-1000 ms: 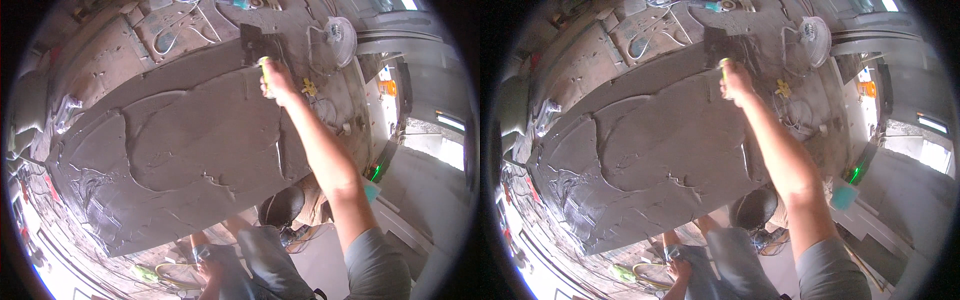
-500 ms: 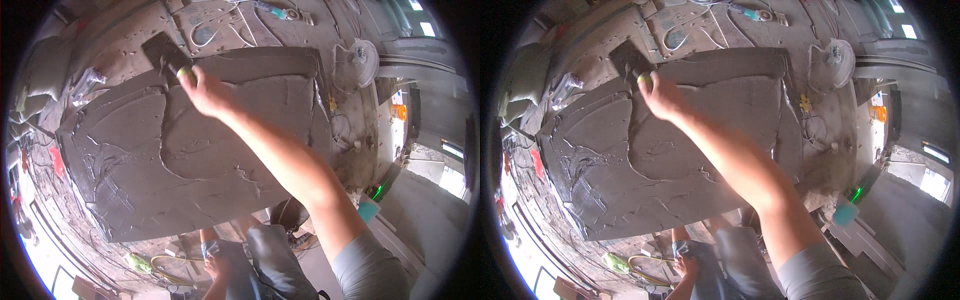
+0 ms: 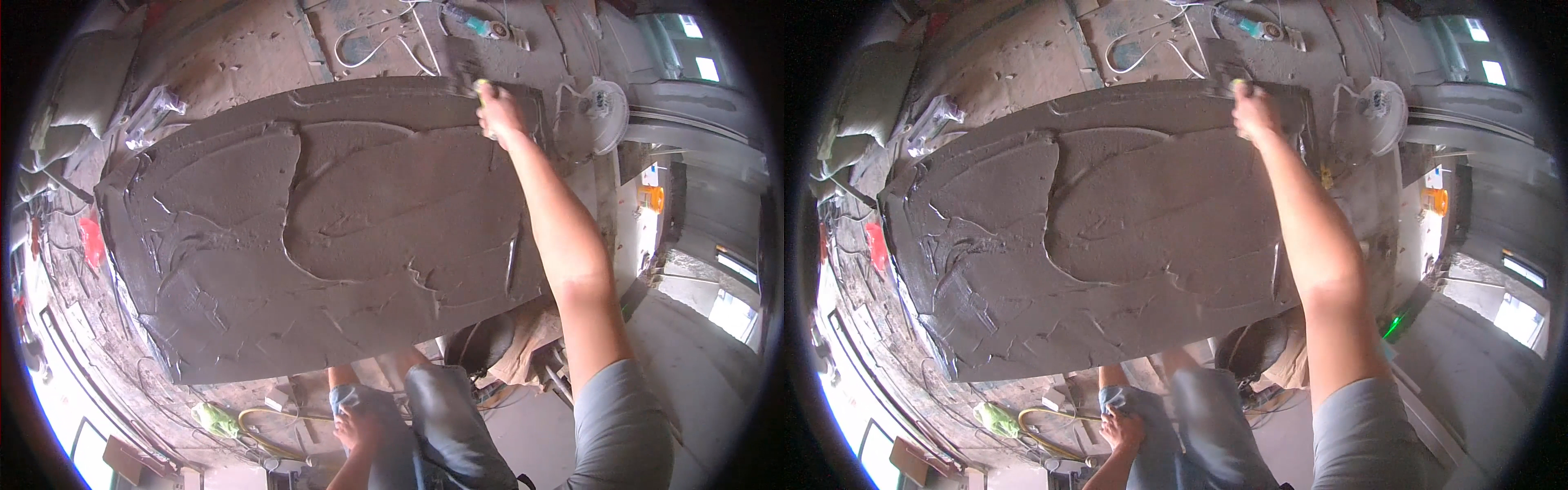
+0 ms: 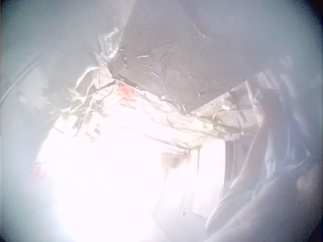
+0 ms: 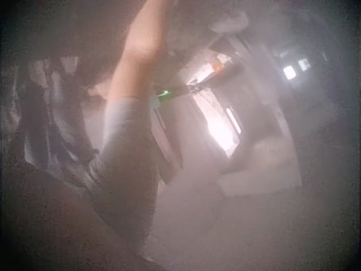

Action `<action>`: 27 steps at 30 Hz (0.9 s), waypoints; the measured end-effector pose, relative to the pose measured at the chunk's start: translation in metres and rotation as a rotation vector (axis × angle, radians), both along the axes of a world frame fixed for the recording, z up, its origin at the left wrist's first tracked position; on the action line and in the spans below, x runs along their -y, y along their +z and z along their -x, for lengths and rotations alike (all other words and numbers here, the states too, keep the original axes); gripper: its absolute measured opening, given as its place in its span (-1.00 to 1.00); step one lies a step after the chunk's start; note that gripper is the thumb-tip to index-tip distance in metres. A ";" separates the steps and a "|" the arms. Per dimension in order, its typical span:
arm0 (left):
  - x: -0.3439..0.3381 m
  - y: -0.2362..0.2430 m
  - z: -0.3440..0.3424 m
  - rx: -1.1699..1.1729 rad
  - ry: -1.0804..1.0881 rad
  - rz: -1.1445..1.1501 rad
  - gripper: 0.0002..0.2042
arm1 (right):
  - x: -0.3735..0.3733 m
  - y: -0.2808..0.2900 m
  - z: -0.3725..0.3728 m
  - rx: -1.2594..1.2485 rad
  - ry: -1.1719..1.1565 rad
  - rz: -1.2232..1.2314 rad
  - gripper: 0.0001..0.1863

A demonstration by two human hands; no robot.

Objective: The person pours mortar from a bucket onto a large tile and spreads it evenly across the surface using a trowel before lifting the tile.

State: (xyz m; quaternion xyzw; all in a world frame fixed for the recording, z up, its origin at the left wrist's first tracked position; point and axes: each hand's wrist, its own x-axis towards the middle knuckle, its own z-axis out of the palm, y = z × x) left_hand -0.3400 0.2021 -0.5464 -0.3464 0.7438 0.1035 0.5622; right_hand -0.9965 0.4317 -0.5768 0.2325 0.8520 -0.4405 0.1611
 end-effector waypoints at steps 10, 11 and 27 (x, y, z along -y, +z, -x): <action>0.024 0.002 -0.003 0.007 0.029 -0.009 -0.19 | -0.139 -0.007 -0.126 0.127 -0.475 0.172 -0.44; 0.029 -0.003 -0.012 -0.041 -0.036 -0.015 -0.23 | -0.127 -0.012 -0.139 0.124 -0.434 0.205 -0.45; 0.084 0.015 0.019 -0.176 -0.042 -0.136 -0.26 | 0.342 -0.024 -0.250 0.122 0.415 0.156 -0.33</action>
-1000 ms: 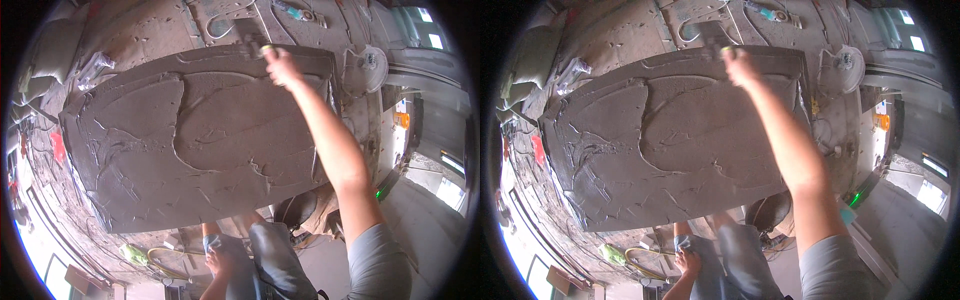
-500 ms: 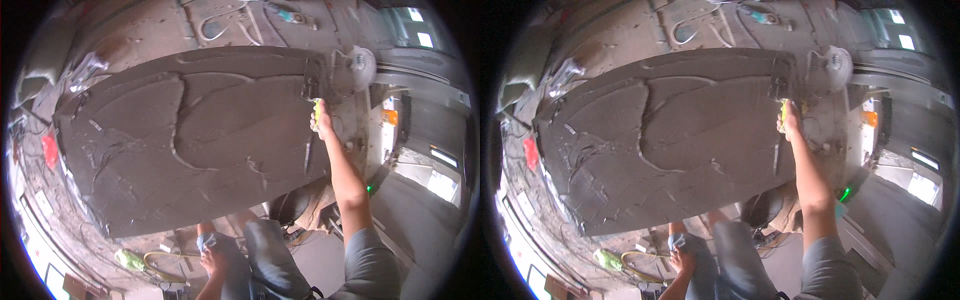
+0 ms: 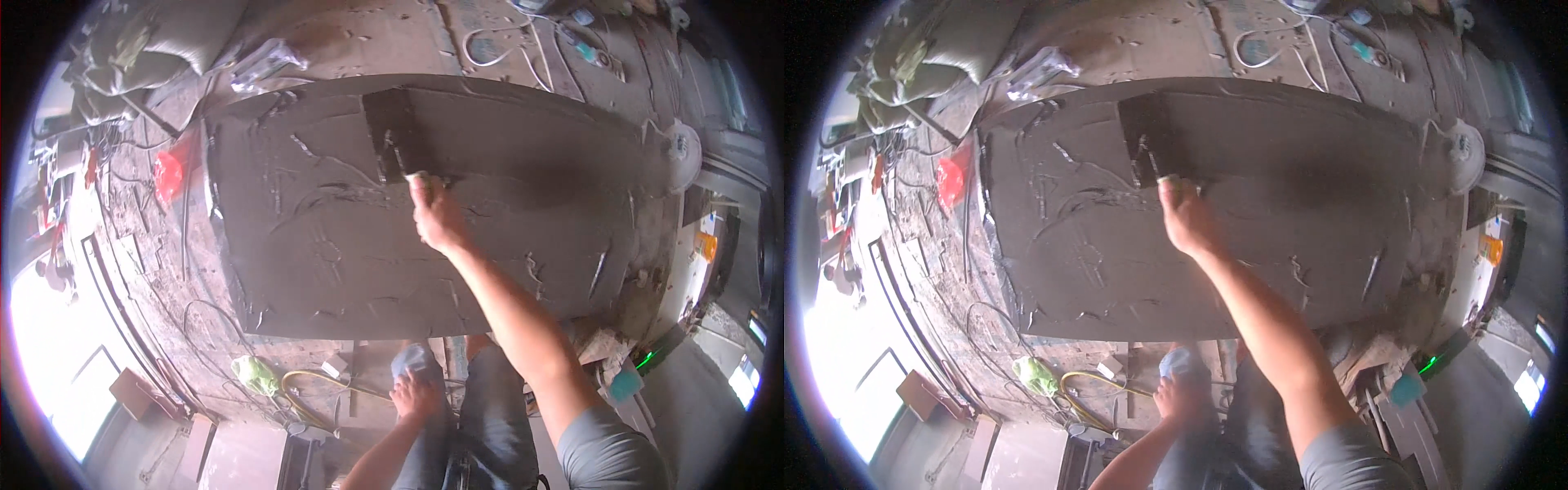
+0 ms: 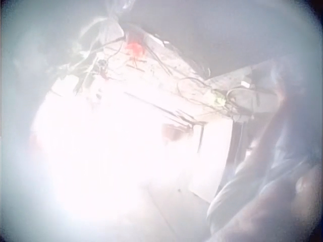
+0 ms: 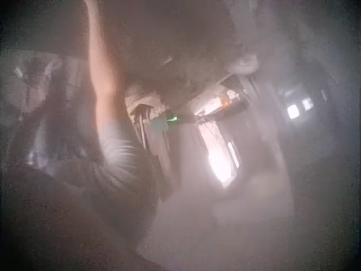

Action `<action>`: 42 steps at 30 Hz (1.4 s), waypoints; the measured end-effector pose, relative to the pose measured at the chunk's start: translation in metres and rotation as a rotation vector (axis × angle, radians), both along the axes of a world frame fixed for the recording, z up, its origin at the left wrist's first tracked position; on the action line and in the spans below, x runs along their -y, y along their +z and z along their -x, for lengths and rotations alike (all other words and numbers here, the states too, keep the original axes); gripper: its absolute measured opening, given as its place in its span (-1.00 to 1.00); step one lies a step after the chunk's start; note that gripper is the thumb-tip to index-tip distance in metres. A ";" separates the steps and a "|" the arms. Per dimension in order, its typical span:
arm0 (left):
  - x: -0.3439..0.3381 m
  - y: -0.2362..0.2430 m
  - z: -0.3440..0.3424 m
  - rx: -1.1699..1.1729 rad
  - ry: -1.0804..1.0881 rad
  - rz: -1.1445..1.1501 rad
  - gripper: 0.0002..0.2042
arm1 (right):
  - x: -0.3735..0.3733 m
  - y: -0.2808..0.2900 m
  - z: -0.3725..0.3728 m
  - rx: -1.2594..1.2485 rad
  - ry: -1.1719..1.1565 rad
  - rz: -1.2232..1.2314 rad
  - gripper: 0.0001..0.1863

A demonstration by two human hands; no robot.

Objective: The person pours mortar from a bucket onto a large tile and spreads it evenly across the surface using a trowel before lifting the tile.

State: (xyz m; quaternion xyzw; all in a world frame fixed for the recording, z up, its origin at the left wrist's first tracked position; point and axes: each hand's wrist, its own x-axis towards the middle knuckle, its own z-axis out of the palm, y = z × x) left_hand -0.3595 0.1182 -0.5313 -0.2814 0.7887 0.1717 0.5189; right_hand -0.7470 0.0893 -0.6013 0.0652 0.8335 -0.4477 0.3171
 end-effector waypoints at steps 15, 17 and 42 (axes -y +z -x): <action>0.037 0.005 0.010 -0.040 0.451 -0.102 -0.30 | 0.237 0.010 0.014 -0.076 0.491 0.066 -0.25; 0.032 0.004 0.008 -0.052 0.481 -0.097 -0.31 | 0.238 0.007 0.010 -0.276 0.679 -0.019 -0.23; 0.044 0.012 0.014 -0.088 0.418 -0.016 -0.35 | 0.209 0.039 -0.118 -0.010 1.158 -0.054 -0.47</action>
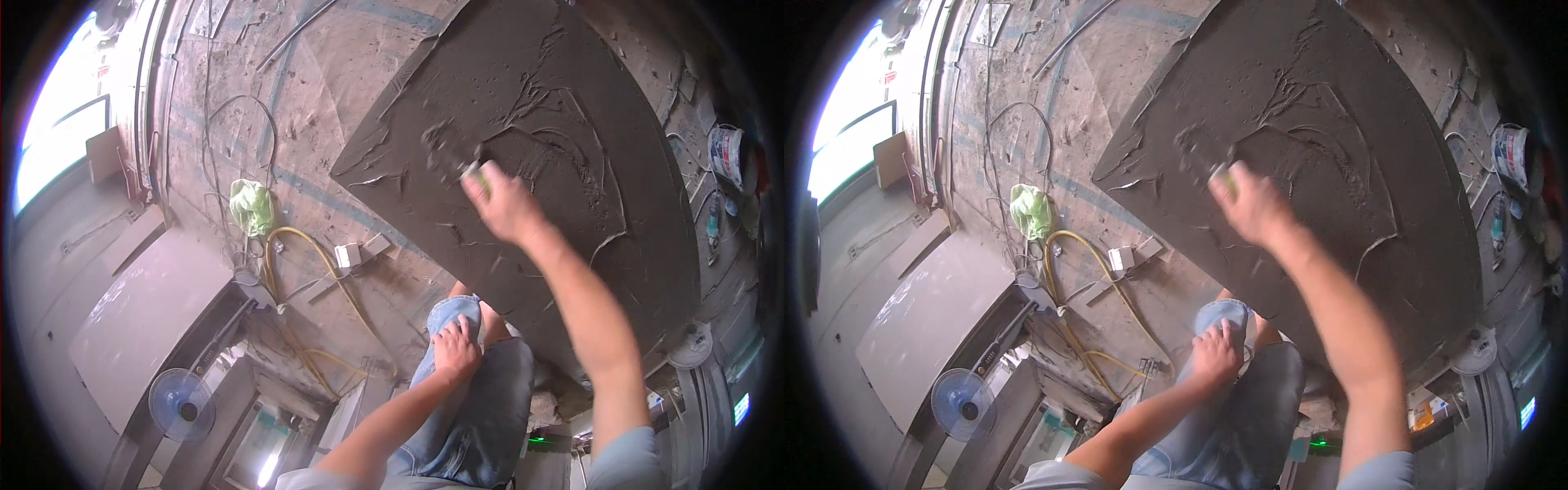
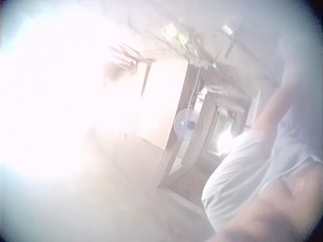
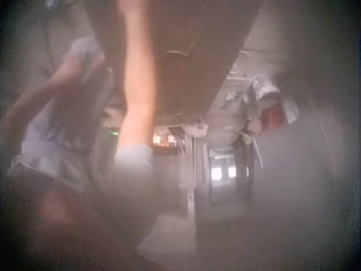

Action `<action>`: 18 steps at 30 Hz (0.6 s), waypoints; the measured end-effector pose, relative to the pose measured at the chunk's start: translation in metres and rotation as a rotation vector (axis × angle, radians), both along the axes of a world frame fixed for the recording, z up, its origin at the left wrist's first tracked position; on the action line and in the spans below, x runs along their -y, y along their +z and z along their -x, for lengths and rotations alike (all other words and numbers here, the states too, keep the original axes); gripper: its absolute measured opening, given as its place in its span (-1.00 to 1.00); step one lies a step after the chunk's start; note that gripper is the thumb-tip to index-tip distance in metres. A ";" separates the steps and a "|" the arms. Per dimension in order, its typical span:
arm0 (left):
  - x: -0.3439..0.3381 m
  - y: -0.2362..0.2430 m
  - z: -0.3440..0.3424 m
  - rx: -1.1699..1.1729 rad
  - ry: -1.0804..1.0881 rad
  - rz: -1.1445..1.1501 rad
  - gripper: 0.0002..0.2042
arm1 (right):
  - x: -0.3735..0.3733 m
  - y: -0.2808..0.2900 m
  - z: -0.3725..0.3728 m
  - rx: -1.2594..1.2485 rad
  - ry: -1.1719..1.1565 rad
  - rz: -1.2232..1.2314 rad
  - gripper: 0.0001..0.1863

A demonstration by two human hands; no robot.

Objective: The person pours mortar from a bucket onto a large tile and spreads it evenly across the surface using a trowel before lifting the tile.

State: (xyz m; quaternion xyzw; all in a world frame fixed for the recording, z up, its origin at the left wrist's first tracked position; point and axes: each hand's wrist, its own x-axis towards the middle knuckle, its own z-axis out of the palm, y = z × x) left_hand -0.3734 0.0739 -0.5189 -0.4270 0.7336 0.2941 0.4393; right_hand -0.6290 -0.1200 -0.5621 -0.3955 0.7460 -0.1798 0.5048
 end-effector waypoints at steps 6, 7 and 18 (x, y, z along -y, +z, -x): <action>-0.016 -0.015 -0.008 0.023 -0.044 -0.045 -0.34 | -0.049 -0.018 -0.127 0.161 -0.114 0.035 -0.58; -0.021 -0.020 -0.027 0.035 -0.143 -0.066 -0.41 | -0.046 -0.013 -0.141 0.124 -0.139 0.065 -0.60; -0.024 -0.019 -0.006 0.153 -0.332 -0.008 -0.28 | -0.150 -0.008 -0.011 -0.365 -1.099 -0.120 -0.44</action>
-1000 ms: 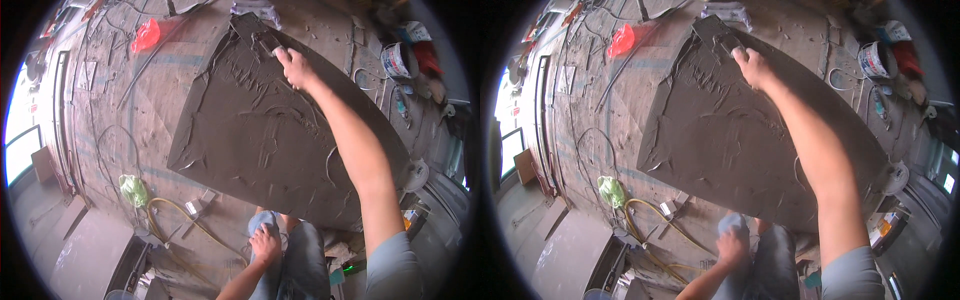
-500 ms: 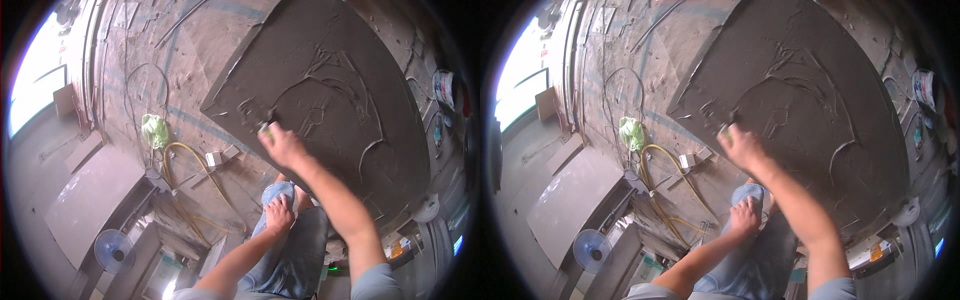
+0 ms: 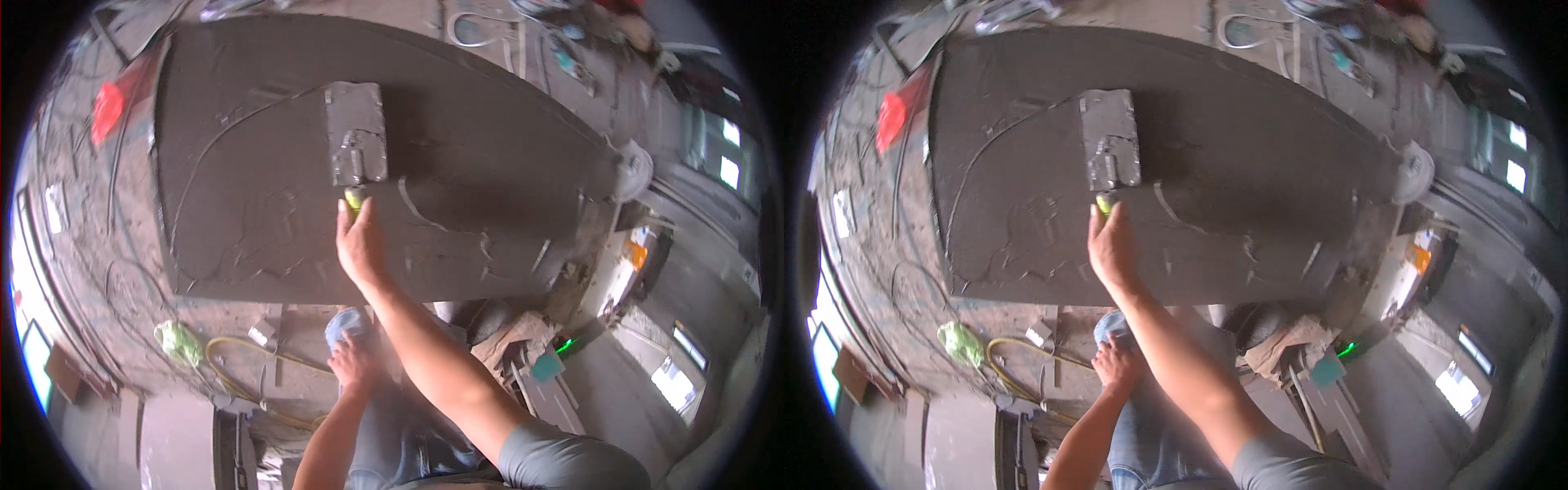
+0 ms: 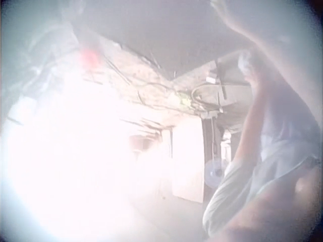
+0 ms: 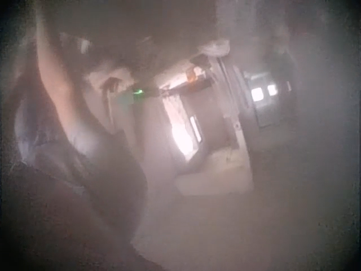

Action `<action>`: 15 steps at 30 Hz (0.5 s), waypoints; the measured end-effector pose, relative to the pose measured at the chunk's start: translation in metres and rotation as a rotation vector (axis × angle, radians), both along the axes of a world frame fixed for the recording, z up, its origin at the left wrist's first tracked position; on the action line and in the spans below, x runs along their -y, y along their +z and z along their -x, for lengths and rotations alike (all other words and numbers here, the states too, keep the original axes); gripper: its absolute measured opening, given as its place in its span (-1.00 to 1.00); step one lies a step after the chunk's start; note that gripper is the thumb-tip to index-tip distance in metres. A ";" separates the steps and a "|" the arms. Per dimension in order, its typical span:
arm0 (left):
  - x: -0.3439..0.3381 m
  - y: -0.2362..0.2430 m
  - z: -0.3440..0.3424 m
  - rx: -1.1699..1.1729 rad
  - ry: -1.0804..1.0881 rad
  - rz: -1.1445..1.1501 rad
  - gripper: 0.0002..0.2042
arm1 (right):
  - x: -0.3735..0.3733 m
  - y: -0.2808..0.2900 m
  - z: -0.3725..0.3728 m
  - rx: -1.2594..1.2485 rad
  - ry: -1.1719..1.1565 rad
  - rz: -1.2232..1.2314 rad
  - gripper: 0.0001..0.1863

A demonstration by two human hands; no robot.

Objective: The person pours mortar from a bucket onto a large tile and spreads it evenly across the surface using a trowel before lifting the tile.

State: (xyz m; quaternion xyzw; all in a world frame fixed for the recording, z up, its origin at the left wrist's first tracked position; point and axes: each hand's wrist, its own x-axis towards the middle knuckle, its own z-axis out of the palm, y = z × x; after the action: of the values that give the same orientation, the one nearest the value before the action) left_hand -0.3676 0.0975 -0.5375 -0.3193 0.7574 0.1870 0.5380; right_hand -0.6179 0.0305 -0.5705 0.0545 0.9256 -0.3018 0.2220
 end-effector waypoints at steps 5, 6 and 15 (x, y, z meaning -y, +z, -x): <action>-0.010 -0.005 -0.001 -0.044 -0.071 0.060 -0.24 | -0.157 -0.018 0.040 -0.105 -0.285 -0.094 -0.46; -0.012 -0.004 0.003 -0.061 -0.094 0.045 -0.24 | -0.200 -0.029 0.045 -0.241 -0.239 -0.194 -0.49; -0.014 0.007 0.014 -0.020 -0.130 0.019 -0.21 | -0.492 -0.006 0.106 0.115 -0.996 0.098 -0.42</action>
State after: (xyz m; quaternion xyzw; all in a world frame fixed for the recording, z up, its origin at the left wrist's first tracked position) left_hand -0.3818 0.1116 -0.5308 -0.2724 0.7836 0.1476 0.5385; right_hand -0.7240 0.5223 -0.5762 0.4955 0.7582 -0.4108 0.1039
